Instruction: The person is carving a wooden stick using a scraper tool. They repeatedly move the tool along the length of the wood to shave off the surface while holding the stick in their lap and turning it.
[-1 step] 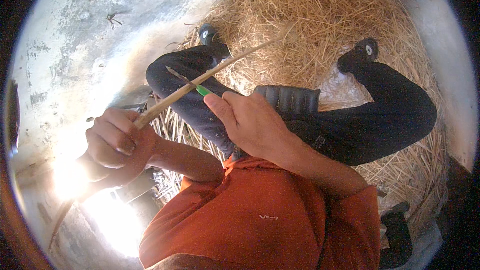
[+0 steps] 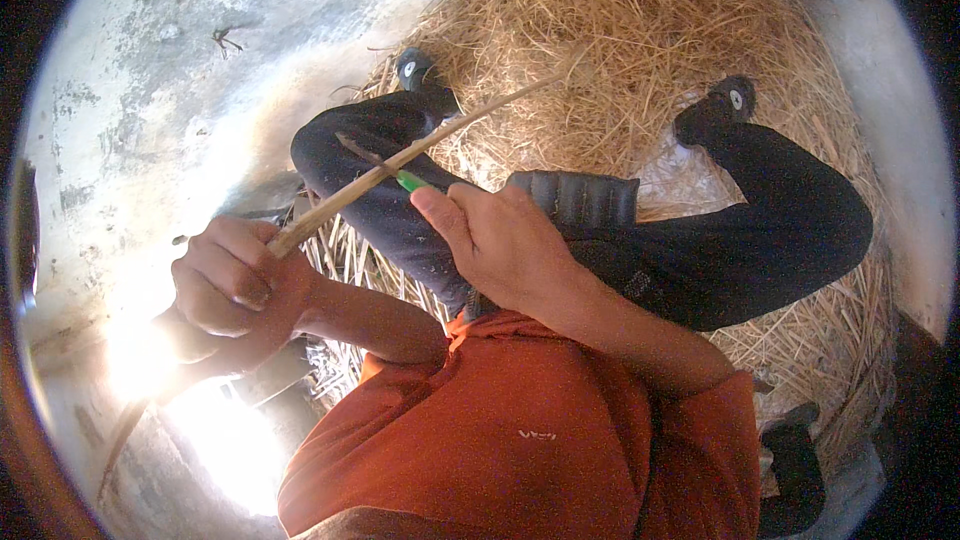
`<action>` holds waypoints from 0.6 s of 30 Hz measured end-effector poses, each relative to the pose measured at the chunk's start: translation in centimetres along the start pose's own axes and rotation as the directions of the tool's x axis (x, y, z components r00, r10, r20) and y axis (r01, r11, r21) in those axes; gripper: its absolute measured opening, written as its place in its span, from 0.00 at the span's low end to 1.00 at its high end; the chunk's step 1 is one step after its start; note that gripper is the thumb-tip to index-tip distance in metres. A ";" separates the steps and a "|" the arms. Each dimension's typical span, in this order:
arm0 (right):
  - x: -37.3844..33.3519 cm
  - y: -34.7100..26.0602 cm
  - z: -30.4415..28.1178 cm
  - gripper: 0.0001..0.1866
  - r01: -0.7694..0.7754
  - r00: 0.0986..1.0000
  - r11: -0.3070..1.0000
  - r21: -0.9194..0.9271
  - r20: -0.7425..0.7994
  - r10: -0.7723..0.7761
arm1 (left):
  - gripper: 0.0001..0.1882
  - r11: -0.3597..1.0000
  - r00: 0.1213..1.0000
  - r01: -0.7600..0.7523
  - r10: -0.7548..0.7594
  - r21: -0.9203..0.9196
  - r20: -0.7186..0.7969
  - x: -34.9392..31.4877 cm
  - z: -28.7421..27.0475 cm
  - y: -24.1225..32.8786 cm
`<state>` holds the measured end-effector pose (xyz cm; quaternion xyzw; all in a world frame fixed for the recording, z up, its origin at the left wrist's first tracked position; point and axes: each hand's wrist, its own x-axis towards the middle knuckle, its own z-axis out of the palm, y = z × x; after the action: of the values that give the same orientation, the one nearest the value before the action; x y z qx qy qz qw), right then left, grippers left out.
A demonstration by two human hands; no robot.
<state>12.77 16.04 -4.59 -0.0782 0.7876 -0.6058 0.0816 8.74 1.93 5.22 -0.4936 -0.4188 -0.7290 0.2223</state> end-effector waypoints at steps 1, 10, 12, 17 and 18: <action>0.0 0.7 0.6 0.24 0.059 0.996 0.998 -0.024 -0.069 -0.060 | 0.26 1.000 1.000 0.007 -0.007 -0.001 -0.009 0.0 0.1 0.0; -0.3 2.4 1.3 0.26 -0.058 0.990 0.980 -0.190 -0.135 0.032 | 0.24 0.988 0.998 0.063 -0.060 0.144 -0.026 -0.2 0.2 0.4; -0.6 2.0 1.1 0.27 -0.040 0.991 0.981 -0.188 -0.132 0.015 | 0.24 0.984 0.998 0.044 -0.035 0.170 -0.052 -0.2 0.4 0.2; -0.5 3.0 1.2 0.22 -0.085 0.992 0.965 -0.248 -0.109 0.060 | 0.27 0.996 0.997 -0.019 0.026 0.083 -0.078 -0.1 0.1 -0.3; 0.2 4.8 1.0 0.22 -0.110 0.989 0.963 -0.244 -0.125 0.082 | 0.27 0.996 0.997 -0.019 0.025 0.091 -0.074 0.0 -0.2 -0.2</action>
<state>12.70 16.30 -9.48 -0.0150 0.8639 -0.5003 0.0556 8.50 1.85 5.08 -0.4600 -0.4371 -0.7250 0.2678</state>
